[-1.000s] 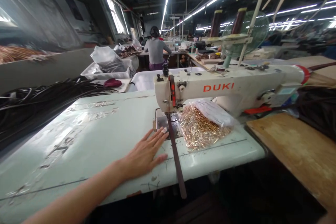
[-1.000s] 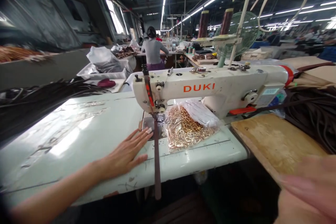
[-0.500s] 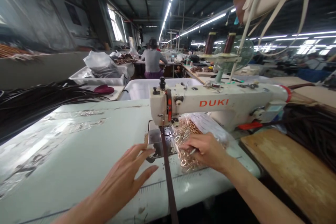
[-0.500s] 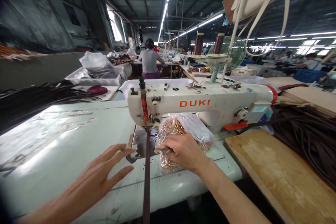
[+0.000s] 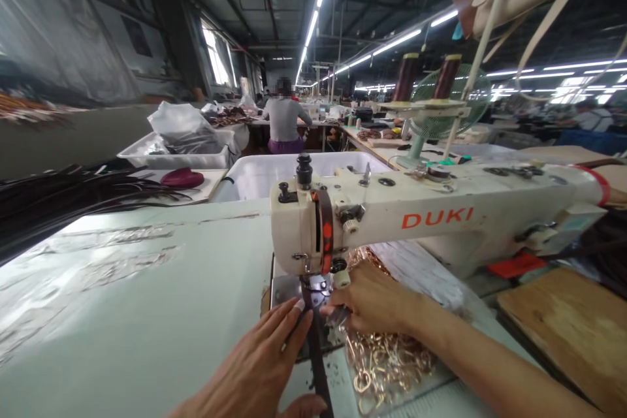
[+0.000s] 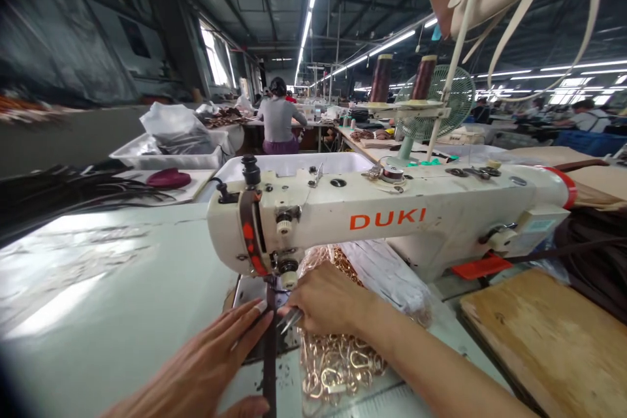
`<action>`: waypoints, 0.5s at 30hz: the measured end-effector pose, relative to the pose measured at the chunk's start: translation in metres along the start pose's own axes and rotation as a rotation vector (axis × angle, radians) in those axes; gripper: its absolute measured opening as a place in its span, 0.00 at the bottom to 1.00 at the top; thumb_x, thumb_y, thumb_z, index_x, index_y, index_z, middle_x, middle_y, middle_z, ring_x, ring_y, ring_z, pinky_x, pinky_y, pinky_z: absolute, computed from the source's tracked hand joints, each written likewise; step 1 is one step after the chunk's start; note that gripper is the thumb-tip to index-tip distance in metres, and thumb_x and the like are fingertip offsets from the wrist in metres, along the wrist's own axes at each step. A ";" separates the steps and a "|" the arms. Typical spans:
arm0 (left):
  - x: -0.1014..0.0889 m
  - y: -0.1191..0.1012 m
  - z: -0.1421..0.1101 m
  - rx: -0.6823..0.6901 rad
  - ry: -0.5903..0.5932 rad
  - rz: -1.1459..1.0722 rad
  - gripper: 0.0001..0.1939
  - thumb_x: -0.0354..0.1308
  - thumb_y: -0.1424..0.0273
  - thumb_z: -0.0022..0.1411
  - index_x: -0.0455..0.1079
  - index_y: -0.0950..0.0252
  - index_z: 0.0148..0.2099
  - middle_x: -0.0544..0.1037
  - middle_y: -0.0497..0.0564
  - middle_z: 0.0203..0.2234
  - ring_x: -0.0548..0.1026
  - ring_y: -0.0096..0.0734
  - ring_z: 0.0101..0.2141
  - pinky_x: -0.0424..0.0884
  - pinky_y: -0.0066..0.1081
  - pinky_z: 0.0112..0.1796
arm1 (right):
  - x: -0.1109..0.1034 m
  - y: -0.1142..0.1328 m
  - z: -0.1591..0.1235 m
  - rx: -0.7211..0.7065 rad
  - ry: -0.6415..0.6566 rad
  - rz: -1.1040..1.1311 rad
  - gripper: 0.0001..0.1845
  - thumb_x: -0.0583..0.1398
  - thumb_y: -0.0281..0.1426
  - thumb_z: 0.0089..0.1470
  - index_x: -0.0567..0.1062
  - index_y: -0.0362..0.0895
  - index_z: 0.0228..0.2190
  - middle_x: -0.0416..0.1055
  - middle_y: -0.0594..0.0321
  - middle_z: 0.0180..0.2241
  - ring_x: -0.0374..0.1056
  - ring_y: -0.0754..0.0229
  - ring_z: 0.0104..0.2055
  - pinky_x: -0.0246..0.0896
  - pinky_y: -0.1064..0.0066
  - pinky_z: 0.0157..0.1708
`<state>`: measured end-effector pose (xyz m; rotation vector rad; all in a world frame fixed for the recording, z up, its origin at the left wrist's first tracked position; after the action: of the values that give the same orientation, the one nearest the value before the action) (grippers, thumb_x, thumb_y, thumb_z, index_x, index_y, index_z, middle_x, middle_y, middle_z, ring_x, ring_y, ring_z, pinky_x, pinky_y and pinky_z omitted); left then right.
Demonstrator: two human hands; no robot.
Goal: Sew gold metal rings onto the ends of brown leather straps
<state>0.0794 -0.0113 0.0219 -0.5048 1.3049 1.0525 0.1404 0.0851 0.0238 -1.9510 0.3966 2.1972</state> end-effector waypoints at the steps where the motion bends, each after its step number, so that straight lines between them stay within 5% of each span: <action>1: -0.002 -0.001 0.000 0.018 -0.038 0.033 0.39 0.44 0.45 0.63 0.68 0.77 0.55 0.69 0.67 0.51 0.74 0.50 0.48 0.76 0.38 0.41 | -0.002 -0.004 0.002 0.008 0.006 0.036 0.12 0.58 0.35 0.56 0.80 0.47 0.28 0.77 0.63 0.26 0.72 0.58 0.29 0.50 0.69 0.27; 6: 0.000 0.001 -0.004 0.058 -0.114 0.067 0.40 0.46 0.42 0.60 0.69 0.75 0.54 0.72 0.63 0.50 0.76 0.45 0.46 0.77 0.33 0.38 | -0.007 -0.016 -0.004 0.029 0.007 0.246 0.08 0.61 0.36 0.55 0.81 0.53 0.37 0.78 0.66 0.28 0.72 0.61 0.31 0.53 0.73 0.29; 15: 0.006 0.011 -0.002 0.016 -0.117 -0.026 0.40 0.56 0.42 0.54 0.70 0.71 0.54 0.75 0.59 0.48 0.77 0.46 0.44 0.78 0.34 0.38 | -0.012 -0.023 -0.010 0.036 -0.101 0.207 0.04 0.64 0.34 0.52 0.81 0.52 0.32 0.76 0.68 0.26 0.71 0.63 0.29 0.50 0.73 0.27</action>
<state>0.0692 -0.0055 0.0185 -0.4407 1.1998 1.0336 0.1582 0.1045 0.0324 -1.8446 0.6434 2.3832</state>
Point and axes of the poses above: each hand's wrist, its own z-axis towards the middle knuckle, its own x-axis out of the palm, y = z × x, the point moved 9 cm from there along z, towards the middle knuckle
